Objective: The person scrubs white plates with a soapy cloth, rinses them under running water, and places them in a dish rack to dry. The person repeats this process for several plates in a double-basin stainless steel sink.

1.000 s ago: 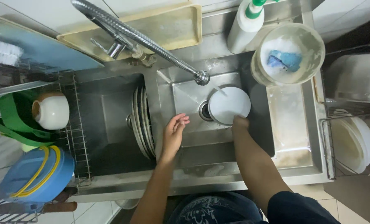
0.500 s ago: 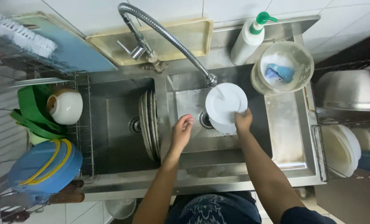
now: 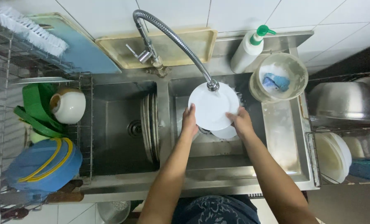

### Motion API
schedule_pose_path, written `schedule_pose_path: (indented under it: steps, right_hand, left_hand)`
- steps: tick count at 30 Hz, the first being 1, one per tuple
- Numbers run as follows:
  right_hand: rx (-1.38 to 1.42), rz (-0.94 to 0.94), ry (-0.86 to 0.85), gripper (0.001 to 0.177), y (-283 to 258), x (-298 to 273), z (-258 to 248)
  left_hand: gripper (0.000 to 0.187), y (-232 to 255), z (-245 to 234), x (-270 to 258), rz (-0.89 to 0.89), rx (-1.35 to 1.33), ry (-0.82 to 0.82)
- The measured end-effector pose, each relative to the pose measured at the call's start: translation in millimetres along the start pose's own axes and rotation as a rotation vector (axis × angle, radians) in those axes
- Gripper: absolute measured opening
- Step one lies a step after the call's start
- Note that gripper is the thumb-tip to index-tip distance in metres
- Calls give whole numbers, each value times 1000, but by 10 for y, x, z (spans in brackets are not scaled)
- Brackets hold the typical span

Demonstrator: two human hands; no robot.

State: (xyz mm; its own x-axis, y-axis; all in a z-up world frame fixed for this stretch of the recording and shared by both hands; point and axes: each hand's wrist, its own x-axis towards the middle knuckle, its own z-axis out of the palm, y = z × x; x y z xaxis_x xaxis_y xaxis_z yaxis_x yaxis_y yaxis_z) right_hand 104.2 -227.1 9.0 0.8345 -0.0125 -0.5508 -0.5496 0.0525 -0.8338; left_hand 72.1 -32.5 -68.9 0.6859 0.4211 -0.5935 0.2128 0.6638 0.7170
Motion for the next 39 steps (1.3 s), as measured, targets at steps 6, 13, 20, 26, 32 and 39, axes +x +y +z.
schedule_pose_path:
  steps: [6,13,20,26,32,39]
  right_hand:
    - [-1178,-923,80,67,-404,-182,100]
    - [-1490,-1084,-312,72,-236,-120,373]
    - [-1471,-1135,-188,69,-437,-310,-299]
    - [-334,-169,-107,62,-523,-156,-245]
    - [149,5,88,38,-104,119,-165]
    - [102,-65,102,24,-182,109,55]
  left_hand:
    - [47,9,164,-122,-44,72,-21]
    - [36,-168,178,213,8,124,-86]
    - [30,462,194,-158,80,63,-68]
    - [34,381,206,-118,18,149,-143]
    - [50,524,327,-96,562,1059,-84]
    - [63,742,885,-578,1208,1650,-250]
